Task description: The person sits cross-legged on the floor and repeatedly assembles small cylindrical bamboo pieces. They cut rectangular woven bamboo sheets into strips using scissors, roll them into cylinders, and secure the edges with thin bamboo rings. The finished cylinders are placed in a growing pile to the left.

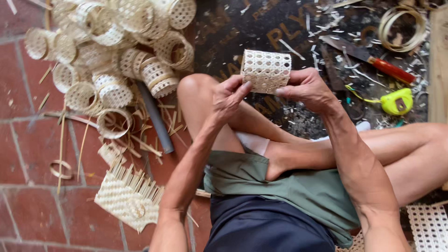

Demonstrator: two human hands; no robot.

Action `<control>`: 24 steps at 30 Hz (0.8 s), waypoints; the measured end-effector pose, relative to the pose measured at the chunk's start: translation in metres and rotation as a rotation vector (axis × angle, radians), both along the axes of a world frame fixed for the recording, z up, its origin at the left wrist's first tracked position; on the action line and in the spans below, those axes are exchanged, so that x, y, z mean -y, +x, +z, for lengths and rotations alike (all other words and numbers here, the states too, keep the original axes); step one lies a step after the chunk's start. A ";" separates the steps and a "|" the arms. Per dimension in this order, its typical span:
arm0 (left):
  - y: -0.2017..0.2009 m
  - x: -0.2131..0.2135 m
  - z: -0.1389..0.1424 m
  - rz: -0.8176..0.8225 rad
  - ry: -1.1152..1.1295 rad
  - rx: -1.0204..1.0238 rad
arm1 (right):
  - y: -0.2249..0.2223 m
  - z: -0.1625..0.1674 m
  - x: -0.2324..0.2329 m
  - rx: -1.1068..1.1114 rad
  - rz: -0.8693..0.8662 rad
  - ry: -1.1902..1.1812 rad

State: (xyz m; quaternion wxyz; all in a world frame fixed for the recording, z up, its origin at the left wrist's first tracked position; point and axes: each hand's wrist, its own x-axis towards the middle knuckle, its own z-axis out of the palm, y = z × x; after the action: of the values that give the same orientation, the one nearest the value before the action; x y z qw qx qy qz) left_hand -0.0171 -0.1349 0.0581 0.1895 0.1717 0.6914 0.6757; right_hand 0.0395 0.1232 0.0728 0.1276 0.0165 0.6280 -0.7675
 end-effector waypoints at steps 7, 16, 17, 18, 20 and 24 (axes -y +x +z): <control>-0.006 0.124 0.090 0.141 -0.502 -1.119 | -0.059 0.038 0.115 -1.131 0.018 0.676; 0.005 0.160 0.043 0.201 -0.590 -1.024 | -0.065 0.014 0.148 -1.098 0.254 0.866; 0.005 0.161 0.042 0.209 -0.588 -0.971 | -0.065 0.012 0.148 -1.062 0.261 0.890; 0.004 0.162 0.041 0.199 -0.564 -0.929 | -0.065 0.010 0.150 -1.045 0.248 0.843; 0.002 0.162 0.043 0.177 -0.520 -0.835 | -0.066 0.008 0.153 -1.002 0.227 0.745; -0.003 0.161 0.045 0.143 -0.541 -0.680 | -0.064 0.005 0.161 -0.881 0.229 0.502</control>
State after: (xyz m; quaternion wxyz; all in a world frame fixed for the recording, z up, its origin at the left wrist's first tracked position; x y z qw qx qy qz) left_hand -0.0197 -0.2956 0.1033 -0.0580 0.2801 0.8767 0.3868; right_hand -0.0243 -0.0382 0.0782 -0.0737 -0.3468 0.7847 -0.5085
